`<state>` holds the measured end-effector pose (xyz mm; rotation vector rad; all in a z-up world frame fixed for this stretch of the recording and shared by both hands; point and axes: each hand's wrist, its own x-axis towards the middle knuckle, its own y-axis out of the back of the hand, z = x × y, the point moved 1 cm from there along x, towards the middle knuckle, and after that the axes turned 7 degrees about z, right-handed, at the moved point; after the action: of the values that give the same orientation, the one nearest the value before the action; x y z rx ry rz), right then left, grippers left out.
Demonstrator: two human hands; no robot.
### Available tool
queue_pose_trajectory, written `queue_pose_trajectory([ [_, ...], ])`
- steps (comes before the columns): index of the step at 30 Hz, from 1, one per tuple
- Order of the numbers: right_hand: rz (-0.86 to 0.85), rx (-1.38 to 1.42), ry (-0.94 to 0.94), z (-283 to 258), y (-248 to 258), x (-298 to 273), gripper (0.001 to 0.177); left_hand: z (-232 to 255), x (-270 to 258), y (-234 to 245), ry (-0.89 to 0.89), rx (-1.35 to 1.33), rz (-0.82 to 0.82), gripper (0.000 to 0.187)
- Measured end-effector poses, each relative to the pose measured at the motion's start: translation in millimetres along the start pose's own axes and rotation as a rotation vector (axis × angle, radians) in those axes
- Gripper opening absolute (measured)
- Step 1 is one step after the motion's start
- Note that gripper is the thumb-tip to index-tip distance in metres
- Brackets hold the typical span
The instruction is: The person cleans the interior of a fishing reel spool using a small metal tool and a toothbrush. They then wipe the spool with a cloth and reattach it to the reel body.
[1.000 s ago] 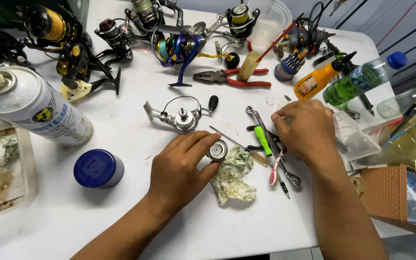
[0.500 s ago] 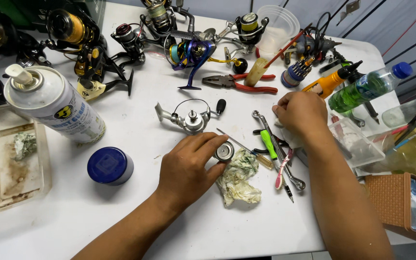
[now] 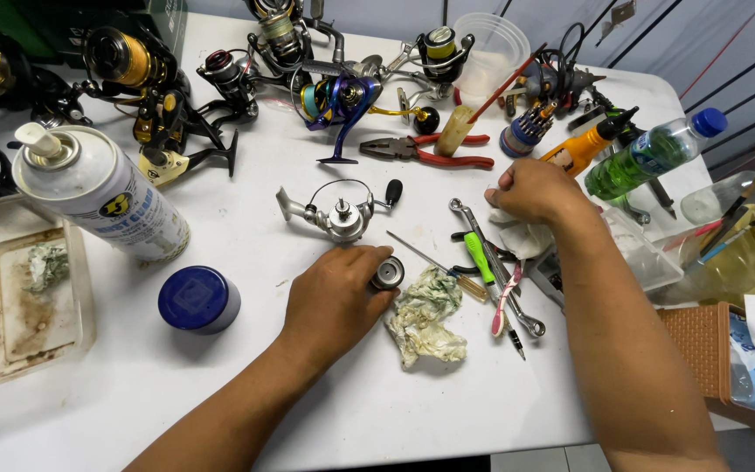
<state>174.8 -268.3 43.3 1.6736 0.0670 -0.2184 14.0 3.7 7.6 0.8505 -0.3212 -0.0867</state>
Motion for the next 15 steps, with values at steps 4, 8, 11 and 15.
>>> queue_pose_trajectory([
  [4, 0.094, 0.100, 0.036, 12, -14, 1, 0.023, 3, 0, 3, 0.053, 0.000, -0.039, 0.051],
  [8, 0.297, 0.273, 0.111, 22, -22, 0, 0.014, -2, 0, -3, 0.056, -0.005, -0.041, 0.053],
  [11, 0.482, 0.419, 0.200, 15, -13, -21, 0.013, 1, -3, -2, 0.007, 0.006, -0.014, 0.058],
  [15, 0.726, 0.581, 0.396, -5, 2, -66, 0.013, 15, -16, -9, -0.244, 0.131, 0.254, 0.045],
])
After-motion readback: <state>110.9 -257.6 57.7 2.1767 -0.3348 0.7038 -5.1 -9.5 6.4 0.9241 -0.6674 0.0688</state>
